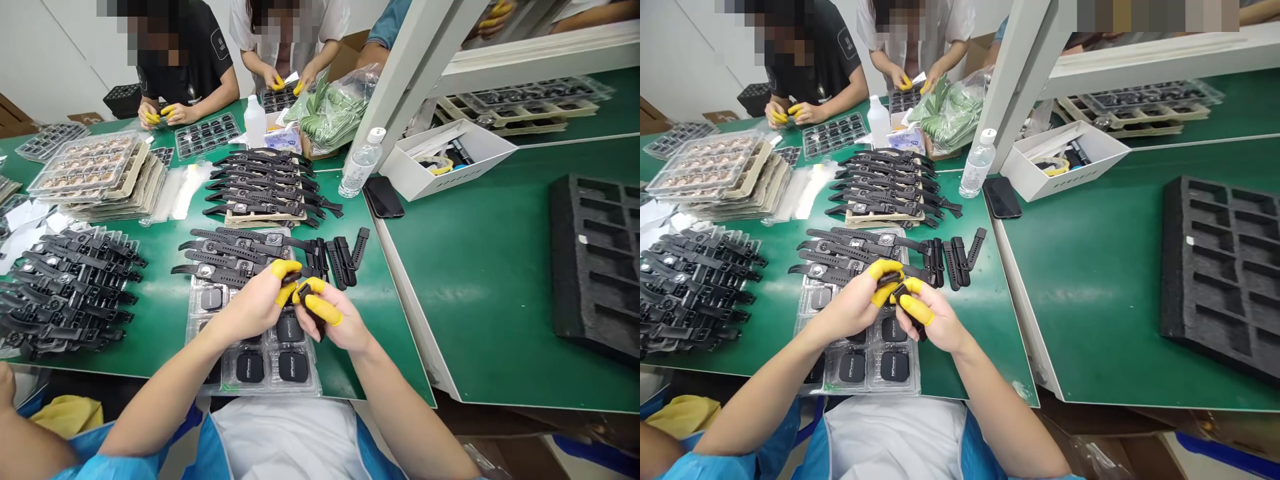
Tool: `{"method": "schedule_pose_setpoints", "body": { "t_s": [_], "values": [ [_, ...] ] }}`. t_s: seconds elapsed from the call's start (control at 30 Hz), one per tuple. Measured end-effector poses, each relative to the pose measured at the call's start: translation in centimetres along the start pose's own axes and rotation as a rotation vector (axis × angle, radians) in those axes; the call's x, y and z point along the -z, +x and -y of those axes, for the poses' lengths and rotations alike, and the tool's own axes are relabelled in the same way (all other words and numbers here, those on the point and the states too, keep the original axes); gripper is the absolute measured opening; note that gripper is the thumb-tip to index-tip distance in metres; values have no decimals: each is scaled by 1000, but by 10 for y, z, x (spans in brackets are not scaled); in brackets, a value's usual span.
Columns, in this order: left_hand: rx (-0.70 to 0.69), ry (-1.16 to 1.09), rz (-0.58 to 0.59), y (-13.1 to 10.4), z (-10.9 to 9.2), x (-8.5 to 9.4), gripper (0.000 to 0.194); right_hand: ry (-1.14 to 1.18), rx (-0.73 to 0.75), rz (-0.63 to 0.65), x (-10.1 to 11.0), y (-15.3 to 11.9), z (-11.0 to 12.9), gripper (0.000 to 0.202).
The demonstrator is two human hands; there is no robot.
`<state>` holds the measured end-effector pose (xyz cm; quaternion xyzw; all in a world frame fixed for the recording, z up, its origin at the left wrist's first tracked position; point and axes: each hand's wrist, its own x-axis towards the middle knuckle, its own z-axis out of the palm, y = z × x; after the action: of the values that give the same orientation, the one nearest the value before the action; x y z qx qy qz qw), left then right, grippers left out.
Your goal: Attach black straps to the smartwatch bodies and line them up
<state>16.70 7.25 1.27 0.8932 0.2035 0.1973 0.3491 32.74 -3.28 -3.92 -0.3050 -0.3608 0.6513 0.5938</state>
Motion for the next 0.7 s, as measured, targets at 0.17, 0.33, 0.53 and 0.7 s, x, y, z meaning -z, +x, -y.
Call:
{"method": "schedule_pose_setpoints", "body": {
  "t_s": [0.17, 0.33, 0.53, 0.7],
  "values": [
    [-231, 105, -2, -3, 10, 0, 47, -25, -77, 51, 1, 0, -1, 36],
    [-246, 106, -25, -5, 7, 2, 48, -4, -75, 9, 0, 1, -1, 35],
    [-238, 177, -66, -8, 8, -2, 50, 135, -53, -22, -7, 3, 0, 30],
    [-282, 276, -87, -6, 6, -3, 50, 231, -87, -110, -13, 3, 4, 32]
  ]
}}
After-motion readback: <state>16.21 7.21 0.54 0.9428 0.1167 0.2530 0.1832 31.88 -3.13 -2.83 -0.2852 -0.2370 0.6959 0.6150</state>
